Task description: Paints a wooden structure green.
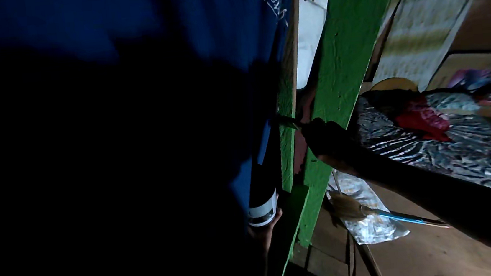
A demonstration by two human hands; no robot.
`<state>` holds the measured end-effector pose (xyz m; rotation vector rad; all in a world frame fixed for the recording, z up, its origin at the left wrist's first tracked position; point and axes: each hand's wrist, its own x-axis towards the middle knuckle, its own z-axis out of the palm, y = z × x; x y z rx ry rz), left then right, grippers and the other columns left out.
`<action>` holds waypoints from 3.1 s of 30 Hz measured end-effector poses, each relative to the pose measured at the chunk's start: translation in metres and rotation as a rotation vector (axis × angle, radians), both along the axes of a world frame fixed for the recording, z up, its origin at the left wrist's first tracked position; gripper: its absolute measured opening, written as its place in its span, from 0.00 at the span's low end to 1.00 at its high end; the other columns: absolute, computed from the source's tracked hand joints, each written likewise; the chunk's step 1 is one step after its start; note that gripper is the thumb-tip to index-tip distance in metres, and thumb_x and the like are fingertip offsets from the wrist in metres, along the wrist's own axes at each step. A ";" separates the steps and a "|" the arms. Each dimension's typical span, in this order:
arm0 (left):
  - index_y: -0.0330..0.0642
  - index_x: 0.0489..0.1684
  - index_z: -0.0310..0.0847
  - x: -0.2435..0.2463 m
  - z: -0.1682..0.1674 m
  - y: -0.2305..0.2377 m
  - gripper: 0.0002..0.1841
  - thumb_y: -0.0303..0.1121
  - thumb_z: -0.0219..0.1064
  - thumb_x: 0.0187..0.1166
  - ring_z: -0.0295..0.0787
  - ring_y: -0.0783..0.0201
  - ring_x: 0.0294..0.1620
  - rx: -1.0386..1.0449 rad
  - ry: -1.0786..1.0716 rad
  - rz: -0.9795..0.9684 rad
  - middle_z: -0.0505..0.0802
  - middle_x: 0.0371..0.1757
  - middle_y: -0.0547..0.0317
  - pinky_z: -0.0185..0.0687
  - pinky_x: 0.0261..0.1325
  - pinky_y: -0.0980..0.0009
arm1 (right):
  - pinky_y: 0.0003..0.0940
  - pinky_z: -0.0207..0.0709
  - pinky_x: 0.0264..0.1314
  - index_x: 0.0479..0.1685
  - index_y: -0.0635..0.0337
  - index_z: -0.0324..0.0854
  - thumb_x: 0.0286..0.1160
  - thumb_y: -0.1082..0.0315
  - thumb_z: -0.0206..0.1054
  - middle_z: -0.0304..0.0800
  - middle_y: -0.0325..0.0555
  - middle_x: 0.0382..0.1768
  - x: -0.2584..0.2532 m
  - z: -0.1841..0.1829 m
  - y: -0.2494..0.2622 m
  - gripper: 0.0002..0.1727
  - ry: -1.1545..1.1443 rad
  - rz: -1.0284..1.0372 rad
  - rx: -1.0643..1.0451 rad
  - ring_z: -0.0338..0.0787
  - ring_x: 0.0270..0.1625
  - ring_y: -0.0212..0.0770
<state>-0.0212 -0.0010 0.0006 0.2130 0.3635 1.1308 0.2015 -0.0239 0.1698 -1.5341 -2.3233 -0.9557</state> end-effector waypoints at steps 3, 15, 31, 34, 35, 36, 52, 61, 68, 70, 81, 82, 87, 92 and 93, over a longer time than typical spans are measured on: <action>0.46 0.75 0.68 0.004 0.016 -0.003 0.41 0.68 0.27 0.84 0.88 0.44 0.60 -0.057 0.085 0.031 0.86 0.64 0.40 0.91 0.43 0.55 | 0.50 0.80 0.54 0.52 0.73 0.87 0.79 0.75 0.66 0.89 0.64 0.56 -0.010 0.004 -0.007 0.11 -0.043 -0.022 -0.197 0.88 0.58 0.59; 0.45 0.76 0.67 -0.002 0.007 -0.003 0.37 0.64 0.32 0.87 0.87 0.44 0.63 -0.007 0.005 0.027 0.85 0.68 0.40 0.92 0.45 0.53 | 0.49 0.76 0.58 0.54 0.70 0.87 0.83 0.75 0.62 0.92 0.60 0.51 -0.011 0.003 0.000 0.11 -0.132 -0.095 -0.247 0.89 0.55 0.56; 0.44 0.75 0.68 -0.005 -0.011 0.009 0.39 0.67 0.33 0.85 0.89 0.47 0.61 0.012 -0.044 -0.038 0.86 0.67 0.42 0.92 0.47 0.54 | 0.52 0.83 0.49 0.76 0.67 0.77 0.83 0.79 0.57 0.83 0.68 0.55 -0.024 -0.018 -0.010 0.23 0.232 -0.228 -0.317 0.86 0.57 0.65; 0.44 0.73 0.69 -0.006 -0.009 0.009 0.40 0.68 0.33 0.83 0.89 0.46 0.62 0.009 -0.044 -0.037 0.87 0.65 0.41 0.92 0.47 0.52 | 0.51 0.85 0.42 0.65 0.74 0.82 0.78 0.78 0.63 0.85 0.67 0.50 -0.012 -0.028 0.009 0.18 0.162 -0.126 -0.178 0.89 0.51 0.64; 0.43 0.73 0.70 -0.005 -0.005 0.008 0.41 0.69 0.34 0.83 0.89 0.44 0.61 -0.010 -0.045 -0.032 0.87 0.65 0.39 0.92 0.46 0.52 | 0.51 0.85 0.43 0.65 0.74 0.82 0.77 0.77 0.65 0.85 0.67 0.50 -0.008 -0.026 0.013 0.18 0.151 -0.106 -0.138 0.89 0.51 0.64; 0.43 0.74 0.70 -0.005 -0.001 0.007 0.41 0.69 0.34 0.83 0.89 0.45 0.62 -0.021 -0.045 -0.030 0.87 0.65 0.39 0.92 0.47 0.52 | 0.51 0.85 0.42 0.62 0.74 0.83 0.75 0.78 0.68 0.84 0.67 0.49 -0.007 -0.021 0.014 0.18 0.129 -0.083 -0.095 0.89 0.50 0.63; 0.44 0.73 0.67 -0.003 0.019 0.004 0.37 0.61 0.24 0.86 0.91 0.45 0.53 -0.053 0.085 -0.001 0.87 0.62 0.38 0.90 0.35 0.59 | 0.52 0.84 0.46 0.43 0.73 0.88 0.72 0.78 0.70 0.88 0.64 0.47 -0.017 0.000 0.012 0.06 0.068 0.025 -0.161 0.90 0.51 0.62; 0.42 0.70 0.67 -0.006 0.022 0.002 0.34 0.55 0.22 0.89 0.90 0.46 0.53 -0.066 0.046 0.027 0.87 0.59 0.38 0.89 0.37 0.61 | 0.55 0.81 0.37 0.59 0.61 0.90 0.81 0.74 0.63 0.88 0.60 0.42 -0.031 0.043 -0.008 0.14 0.178 -0.313 -0.116 0.91 0.42 0.61; 0.43 0.73 0.64 -0.006 0.051 -0.019 0.34 0.56 0.23 0.90 0.90 0.45 0.55 -0.129 0.094 0.055 0.86 0.61 0.38 0.89 0.37 0.62 | 0.62 0.79 0.57 0.56 0.65 0.87 0.86 0.72 0.57 0.90 0.63 0.52 -0.021 0.025 0.021 0.13 0.366 -0.495 -0.494 0.88 0.61 0.64; 0.43 0.74 0.64 -0.007 0.044 -0.015 0.34 0.55 0.21 0.90 0.90 0.45 0.55 -0.102 0.096 0.031 0.86 0.61 0.39 0.90 0.38 0.61 | 0.65 0.79 0.55 0.52 0.65 0.89 0.84 0.72 0.61 0.91 0.64 0.48 -0.005 0.022 0.027 0.11 0.489 -0.432 -0.398 0.89 0.57 0.66; 0.42 0.74 0.67 -0.009 0.006 0.002 0.31 0.55 0.31 0.91 0.87 0.46 0.61 -0.033 -0.050 0.013 0.85 0.64 0.40 0.91 0.47 0.54 | 0.63 0.80 0.57 0.64 0.60 0.87 0.86 0.72 0.56 0.89 0.64 0.54 -0.028 0.015 -0.005 0.17 0.477 -0.404 -0.381 0.89 0.57 0.65; 0.43 0.76 0.65 -0.010 0.008 0.001 0.31 0.55 0.31 0.91 0.86 0.47 0.63 -0.021 -0.078 -0.010 0.84 0.66 0.40 0.89 0.50 0.55 | 0.64 0.78 0.62 0.69 0.61 0.84 0.88 0.72 0.53 0.87 0.67 0.60 -0.035 0.010 -0.002 0.19 0.481 -0.439 -0.467 0.87 0.62 0.67; 0.42 0.74 0.62 -0.005 0.058 -0.019 0.39 0.60 0.17 0.87 0.89 0.50 0.52 -0.104 0.030 -0.040 0.86 0.60 0.39 0.87 0.34 0.67 | 0.63 0.75 0.67 0.71 0.63 0.81 0.87 0.73 0.53 0.84 0.67 0.65 -0.038 0.007 0.019 0.20 0.499 -0.504 -0.504 0.84 0.68 0.68; 0.40 0.73 0.69 -0.009 0.001 0.008 0.33 0.58 0.35 0.90 0.88 0.44 0.63 -0.009 -0.155 -0.049 0.85 0.66 0.38 0.91 0.49 0.54 | 0.65 0.82 0.50 0.54 0.65 0.88 0.84 0.72 0.62 0.91 0.64 0.49 -0.023 0.057 0.018 0.11 0.524 -0.421 -0.216 0.91 0.52 0.66; 0.41 0.72 0.70 -0.009 -0.003 0.009 0.33 0.59 0.36 0.89 0.88 0.46 0.62 0.001 -0.145 -0.051 0.86 0.66 0.40 0.92 0.47 0.55 | 0.66 0.81 0.49 0.54 0.66 0.88 0.84 0.72 0.62 0.90 0.65 0.49 -0.021 0.067 0.016 0.11 0.500 -0.410 -0.155 0.91 0.52 0.67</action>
